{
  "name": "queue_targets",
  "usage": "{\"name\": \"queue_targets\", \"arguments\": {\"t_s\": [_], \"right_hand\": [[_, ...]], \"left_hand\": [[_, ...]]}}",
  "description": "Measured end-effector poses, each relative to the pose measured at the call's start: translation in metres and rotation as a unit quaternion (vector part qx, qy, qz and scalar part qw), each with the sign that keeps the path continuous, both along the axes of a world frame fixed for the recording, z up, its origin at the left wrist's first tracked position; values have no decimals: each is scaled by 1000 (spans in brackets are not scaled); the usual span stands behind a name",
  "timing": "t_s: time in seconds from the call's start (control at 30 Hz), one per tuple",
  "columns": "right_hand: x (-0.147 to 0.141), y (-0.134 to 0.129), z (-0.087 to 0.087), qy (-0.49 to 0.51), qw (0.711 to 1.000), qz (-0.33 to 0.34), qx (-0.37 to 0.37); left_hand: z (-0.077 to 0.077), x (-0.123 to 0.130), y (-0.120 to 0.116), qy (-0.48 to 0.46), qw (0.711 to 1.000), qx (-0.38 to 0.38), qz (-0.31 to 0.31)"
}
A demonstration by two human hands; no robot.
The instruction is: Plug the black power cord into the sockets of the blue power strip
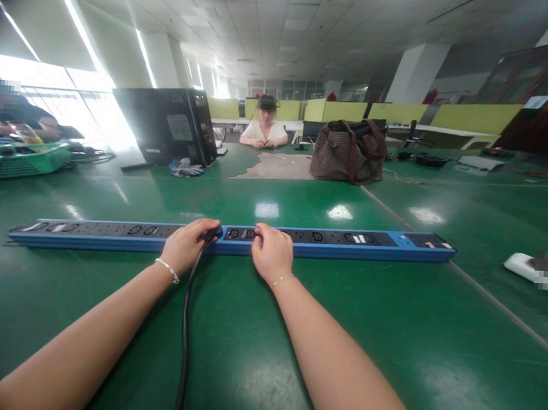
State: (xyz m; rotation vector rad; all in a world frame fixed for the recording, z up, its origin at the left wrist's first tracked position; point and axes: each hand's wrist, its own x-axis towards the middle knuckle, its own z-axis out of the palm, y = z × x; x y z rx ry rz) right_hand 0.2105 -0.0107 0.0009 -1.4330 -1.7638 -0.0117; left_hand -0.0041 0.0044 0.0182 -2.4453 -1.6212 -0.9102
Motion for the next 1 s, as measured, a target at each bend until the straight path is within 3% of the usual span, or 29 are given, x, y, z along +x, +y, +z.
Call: {"name": "queue_targets", "arguments": {"t_s": [0.37, 0.53, 0.73, 1.0], "right_hand": [[-1, -1, 1, -42, 999, 21, 12], [-8, -5, 0, -93, 990, 83, 59], [-29, -9, 2, -116, 981, 142, 65], [-82, 8, 8, -110, 989, 92, 22]], "left_hand": [[-1, -4, -1, 23, 998, 34, -39], [-7, -8, 0, 48, 996, 47, -64], [-8, -8, 3, 89, 994, 6, 56], [-7, -4, 3, 105, 991, 0, 83]]}}
